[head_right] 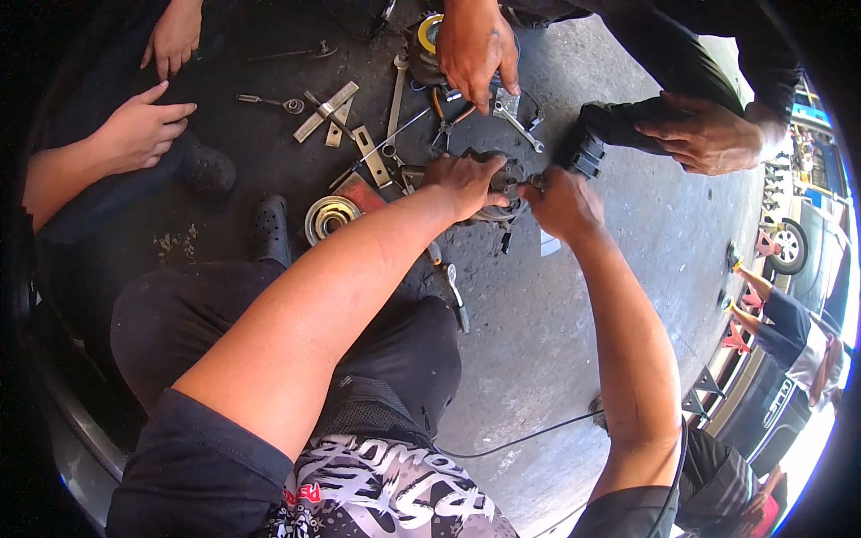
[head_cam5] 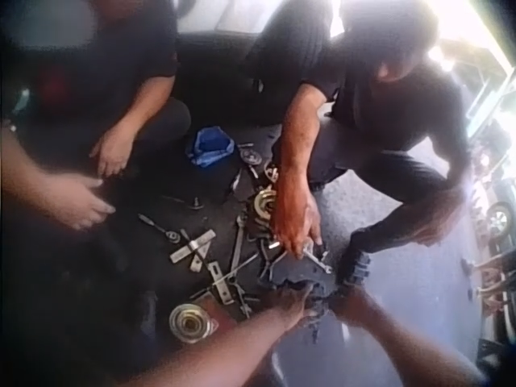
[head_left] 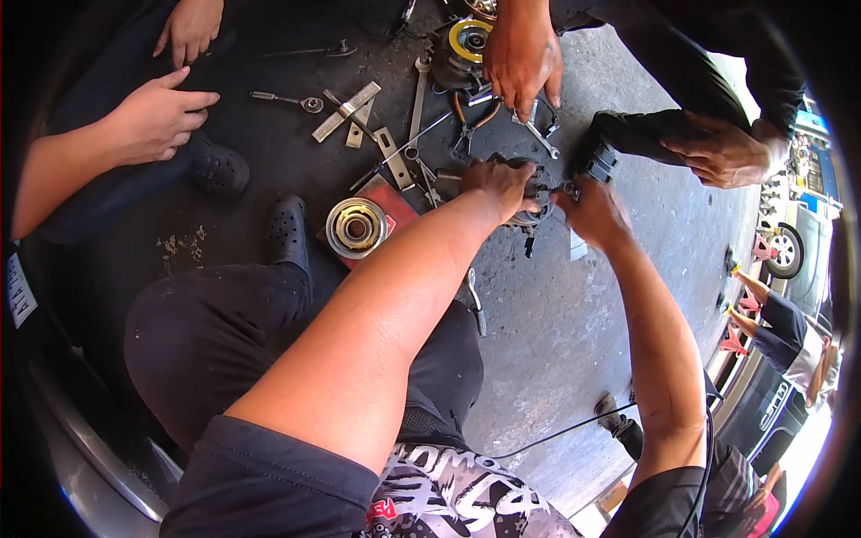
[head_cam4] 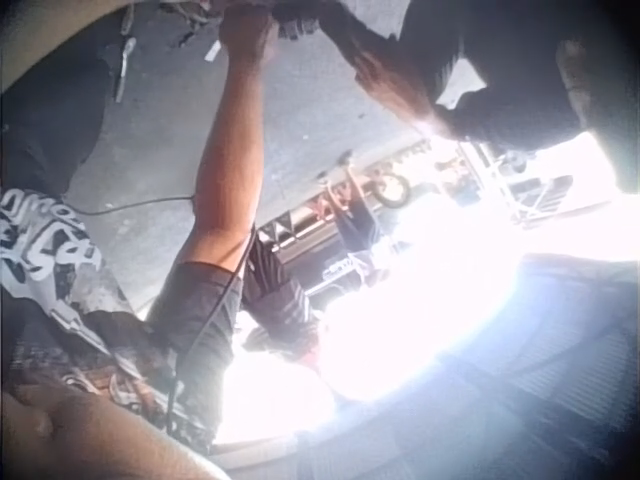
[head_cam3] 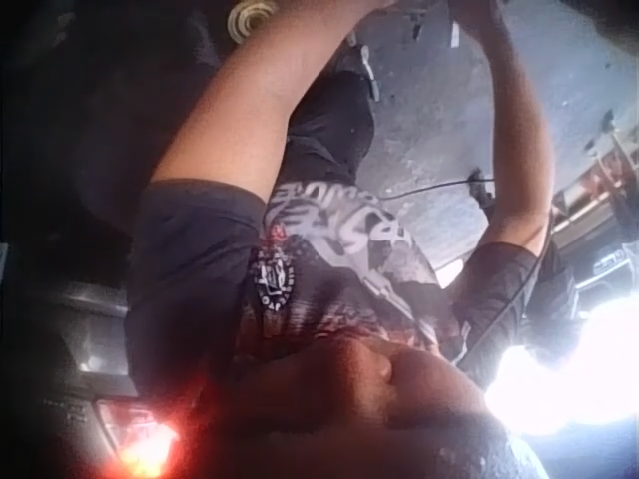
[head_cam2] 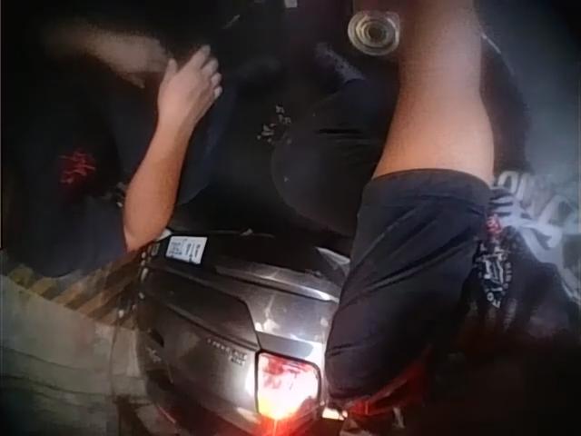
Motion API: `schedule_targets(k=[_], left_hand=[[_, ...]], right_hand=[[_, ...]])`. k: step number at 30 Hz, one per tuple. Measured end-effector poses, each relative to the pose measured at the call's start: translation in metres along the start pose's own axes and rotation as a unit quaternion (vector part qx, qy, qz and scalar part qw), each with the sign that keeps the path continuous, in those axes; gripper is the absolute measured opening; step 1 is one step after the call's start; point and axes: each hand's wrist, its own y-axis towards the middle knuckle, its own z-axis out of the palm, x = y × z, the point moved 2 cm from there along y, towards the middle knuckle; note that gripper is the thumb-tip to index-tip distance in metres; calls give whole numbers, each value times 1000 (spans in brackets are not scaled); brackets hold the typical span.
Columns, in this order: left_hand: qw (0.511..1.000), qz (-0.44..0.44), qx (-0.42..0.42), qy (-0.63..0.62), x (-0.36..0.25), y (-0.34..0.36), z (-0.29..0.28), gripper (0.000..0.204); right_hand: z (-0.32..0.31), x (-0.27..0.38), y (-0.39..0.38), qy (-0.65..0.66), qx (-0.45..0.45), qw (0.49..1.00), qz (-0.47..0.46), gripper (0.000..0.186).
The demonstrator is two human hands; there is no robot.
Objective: The recorder and several other people are working together to disassemble and repair a car alternator or similar mechanical component on the ground.
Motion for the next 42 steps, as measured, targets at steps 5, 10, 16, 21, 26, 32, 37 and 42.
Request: schedule_targets(k=[5,10,16,21,26,32,37,42], left_hand=[[1000,7,-11,-4,0,-6,-1,73],[1000,5,-3,-29,2,-5,-2,74],[1000,8,-5,-25,2,-4,-3,74],[1000,0,-6,-9,2,-3,-4,74],[1000,3,6,-18,2,-3,-4,74],[1000,-6,1,-11,0,-4,-3,72],[1000,12,-20,-11,2,-2,-1,69],[1000,-1,-13,-6,3,1,3,69]], right_hand=[[-7,1,-3,-73,1,991,-108,27],[-12,9,0,-50,-61,980,-185,32],[-11,12,8,-31,-44,984,-170,31],[-15,22,13,-159,-103,937,-295,28],[-9,26,17,-75,-66,969,-225,27],[-7,9,16,-78,-64,977,-187,24],[14,1,13,-1,-58,984,-171,17],[35,-11,20,165,-33,977,-130,19]])
